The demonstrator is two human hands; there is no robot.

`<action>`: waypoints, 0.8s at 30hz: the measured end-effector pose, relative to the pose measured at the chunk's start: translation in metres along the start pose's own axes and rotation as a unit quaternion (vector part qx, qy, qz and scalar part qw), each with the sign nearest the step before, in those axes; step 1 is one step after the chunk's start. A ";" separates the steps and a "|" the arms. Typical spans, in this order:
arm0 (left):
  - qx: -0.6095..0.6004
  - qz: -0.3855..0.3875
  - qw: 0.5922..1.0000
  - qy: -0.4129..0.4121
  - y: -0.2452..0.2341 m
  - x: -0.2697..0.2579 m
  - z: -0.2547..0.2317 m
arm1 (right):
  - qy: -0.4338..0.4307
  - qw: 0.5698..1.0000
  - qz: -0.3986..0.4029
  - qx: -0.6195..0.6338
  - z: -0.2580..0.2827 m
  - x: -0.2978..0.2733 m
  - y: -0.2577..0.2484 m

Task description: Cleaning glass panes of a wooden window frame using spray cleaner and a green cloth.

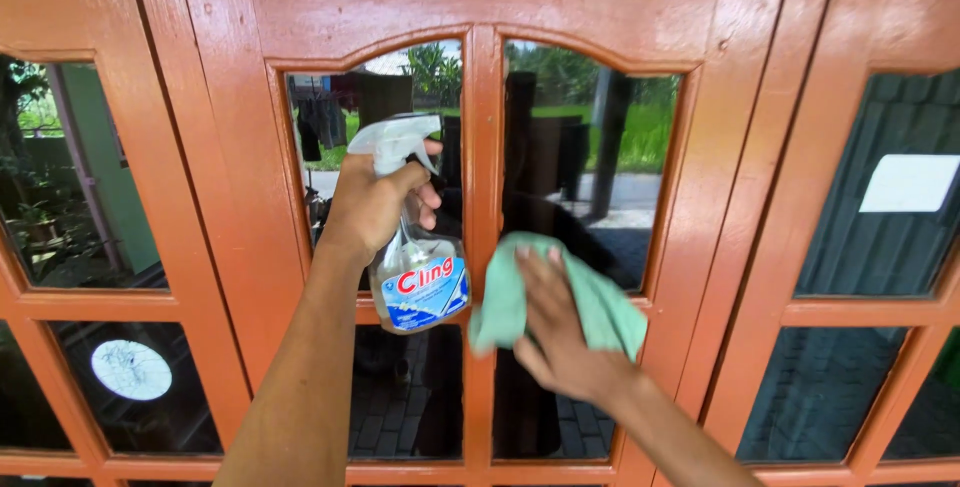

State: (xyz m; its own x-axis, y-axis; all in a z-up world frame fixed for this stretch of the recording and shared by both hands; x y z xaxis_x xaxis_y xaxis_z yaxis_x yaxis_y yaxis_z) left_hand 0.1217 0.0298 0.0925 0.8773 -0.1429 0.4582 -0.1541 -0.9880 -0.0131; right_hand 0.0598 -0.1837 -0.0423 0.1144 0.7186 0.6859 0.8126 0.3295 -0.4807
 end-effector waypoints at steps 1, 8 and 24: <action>-0.001 -0.003 1.000 -0.001 0.002 0.000 -0.003 | 0.003 1.000 0.022 0.003 0.001 -0.017 0.007; 0.024 -0.018 1.000 -0.006 0.002 -0.004 -0.003 | 0.145 0.982 -0.111 -0.052 -0.052 -0.017 -0.040; -0.007 -0.004 1.000 -0.026 -0.001 -0.005 -0.001 | 0.022 0.969 -0.003 -0.247 -0.106 0.087 -0.063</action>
State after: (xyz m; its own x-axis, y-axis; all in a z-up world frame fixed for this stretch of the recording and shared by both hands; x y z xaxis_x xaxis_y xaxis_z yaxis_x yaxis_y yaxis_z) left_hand 0.1166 0.0312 0.0913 0.9009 -0.1388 0.4113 -0.1534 -0.9882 0.0026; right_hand 0.0791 -0.2069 0.1050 0.1250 0.6872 0.7156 0.9863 -0.0080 -0.1646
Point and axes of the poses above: each hand's wrist, its own x-axis towards the middle knuckle, its own y-axis out of the palm, z = x × y, the point moved 6 cm from there along x, towards the middle knuckle, and after that the axes turned 12 degrees about -y, right-handed, at the moved point
